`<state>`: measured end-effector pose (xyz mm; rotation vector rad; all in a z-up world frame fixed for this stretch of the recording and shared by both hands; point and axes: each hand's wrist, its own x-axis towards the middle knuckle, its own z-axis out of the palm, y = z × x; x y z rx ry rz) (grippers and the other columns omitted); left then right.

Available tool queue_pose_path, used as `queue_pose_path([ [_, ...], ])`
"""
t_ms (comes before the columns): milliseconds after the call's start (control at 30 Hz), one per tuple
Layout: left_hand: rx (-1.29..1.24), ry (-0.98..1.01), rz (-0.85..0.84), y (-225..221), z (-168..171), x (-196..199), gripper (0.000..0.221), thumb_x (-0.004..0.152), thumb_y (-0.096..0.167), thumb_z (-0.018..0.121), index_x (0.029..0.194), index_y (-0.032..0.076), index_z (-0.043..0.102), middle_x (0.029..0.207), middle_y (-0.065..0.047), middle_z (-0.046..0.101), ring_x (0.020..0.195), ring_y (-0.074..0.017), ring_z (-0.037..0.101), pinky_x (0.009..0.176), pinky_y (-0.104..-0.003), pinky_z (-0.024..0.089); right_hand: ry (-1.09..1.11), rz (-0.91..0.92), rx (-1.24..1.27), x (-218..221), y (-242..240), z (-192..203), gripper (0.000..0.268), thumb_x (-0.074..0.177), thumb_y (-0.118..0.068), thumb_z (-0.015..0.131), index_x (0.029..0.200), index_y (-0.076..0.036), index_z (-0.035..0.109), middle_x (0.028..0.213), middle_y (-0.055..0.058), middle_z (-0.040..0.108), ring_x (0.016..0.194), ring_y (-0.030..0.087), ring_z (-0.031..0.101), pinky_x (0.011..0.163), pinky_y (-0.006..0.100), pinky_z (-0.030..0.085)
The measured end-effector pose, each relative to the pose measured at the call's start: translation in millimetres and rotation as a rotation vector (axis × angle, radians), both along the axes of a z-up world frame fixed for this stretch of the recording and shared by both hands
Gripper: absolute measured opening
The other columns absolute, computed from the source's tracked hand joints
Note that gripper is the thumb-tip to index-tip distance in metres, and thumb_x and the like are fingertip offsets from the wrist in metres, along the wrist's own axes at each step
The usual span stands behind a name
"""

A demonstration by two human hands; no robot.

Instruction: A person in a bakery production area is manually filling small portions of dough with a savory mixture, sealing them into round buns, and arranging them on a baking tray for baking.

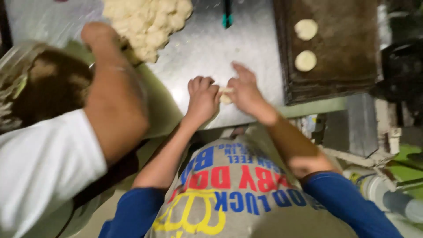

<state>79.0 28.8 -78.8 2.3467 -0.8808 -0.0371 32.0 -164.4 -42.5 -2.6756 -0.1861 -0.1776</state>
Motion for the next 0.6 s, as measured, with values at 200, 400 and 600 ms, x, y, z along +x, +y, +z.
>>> queue_pose_path([
  [200,-0.552,0.588,0.089,-36.0,41.3,-17.4,0.031,0.092,0.013,0.077,0.110,0.010,0.052,0.104,-0.010,0.073,0.100,-0.0288,0.071,0.096,-0.043,0.052,0.218,-0.114,0.266,-21.4,-37.8,46.8,0.027,0.089,-0.029,0.076,0.114,-0.027,0.064,0.094,0.008,0.078,0.094,0.031,0.076,0.081,0.043,0.059],
  [400,-0.813,0.436,0.014,-103.7,100.3,-24.6,0.079,0.091,0.015,0.083,0.152,0.000,0.034,0.130,-0.017,0.061,0.119,-0.0296,0.063,0.111,-0.046,0.047,-0.689,-0.090,0.139,3.5,-175.6,135.5,0.027,0.084,-0.002,0.076,0.111,-0.006,0.079,0.101,0.014,0.072,0.096,0.036,0.072,0.092,0.041,0.057],
  [600,-0.636,0.435,0.185,-126.2,102.1,-45.5,0.059,0.096,0.024,0.072,0.146,0.005,0.047,0.126,-0.012,0.065,0.120,-0.0243,0.063,0.107,-0.038,0.052,-0.284,-0.080,-0.066,86.9,-270.2,60.3,0.041,0.082,-0.001,0.084,0.121,0.002,0.070,0.120,0.023,0.060,0.111,0.040,0.052,0.097,0.048,0.044],
])
